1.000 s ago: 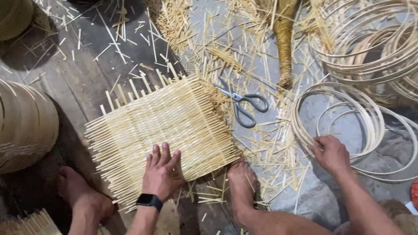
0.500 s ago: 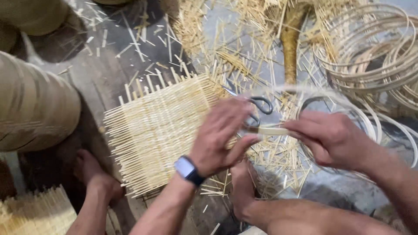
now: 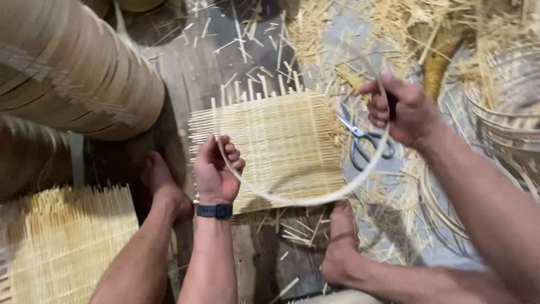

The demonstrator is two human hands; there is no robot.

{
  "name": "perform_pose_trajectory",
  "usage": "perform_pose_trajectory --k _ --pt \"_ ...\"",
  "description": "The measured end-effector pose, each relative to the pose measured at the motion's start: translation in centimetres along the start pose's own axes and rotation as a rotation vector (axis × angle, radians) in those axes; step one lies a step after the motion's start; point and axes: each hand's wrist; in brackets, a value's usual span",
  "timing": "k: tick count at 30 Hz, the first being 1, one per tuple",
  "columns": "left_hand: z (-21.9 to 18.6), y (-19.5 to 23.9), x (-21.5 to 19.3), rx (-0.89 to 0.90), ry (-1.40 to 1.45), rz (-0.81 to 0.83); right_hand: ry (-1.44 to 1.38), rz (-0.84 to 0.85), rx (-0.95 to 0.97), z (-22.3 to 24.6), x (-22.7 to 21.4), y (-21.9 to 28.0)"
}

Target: The person sits on the floor assembling a round bamboo sieve. They trim protruding bamboo strips from a woven mat with scissors, fit a bent bamboo rim hoop around the mat, press the mat onto a round wooden form, and place the finished sieve onto a stack of completed sieves.

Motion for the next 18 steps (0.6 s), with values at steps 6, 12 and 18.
perform_pose_trajectory --k 6,12,18 --pt "-1.5 -1.8 -2.5 -0.028 -0.46 -0.023 0.037 0.086 0.177 -5.3 -0.4 -0.9" --pt "-1.3 -6.8 -6.1 -0.101 -0.417 -0.083 0.071 0.001 0.305 -5.9 -1.0 0.0" --pt "-2.0 -3.6 -3.1 0.022 -0.486 -0.186 0.031 -0.217 0.278 -4.3 3.8 2.5"
Point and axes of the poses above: each hand's wrist, its own y-axis away from the middle knuckle, its own x-axis out of the palm, z = x × y, and after that the axes turned 13 degrees about -z, right-handed
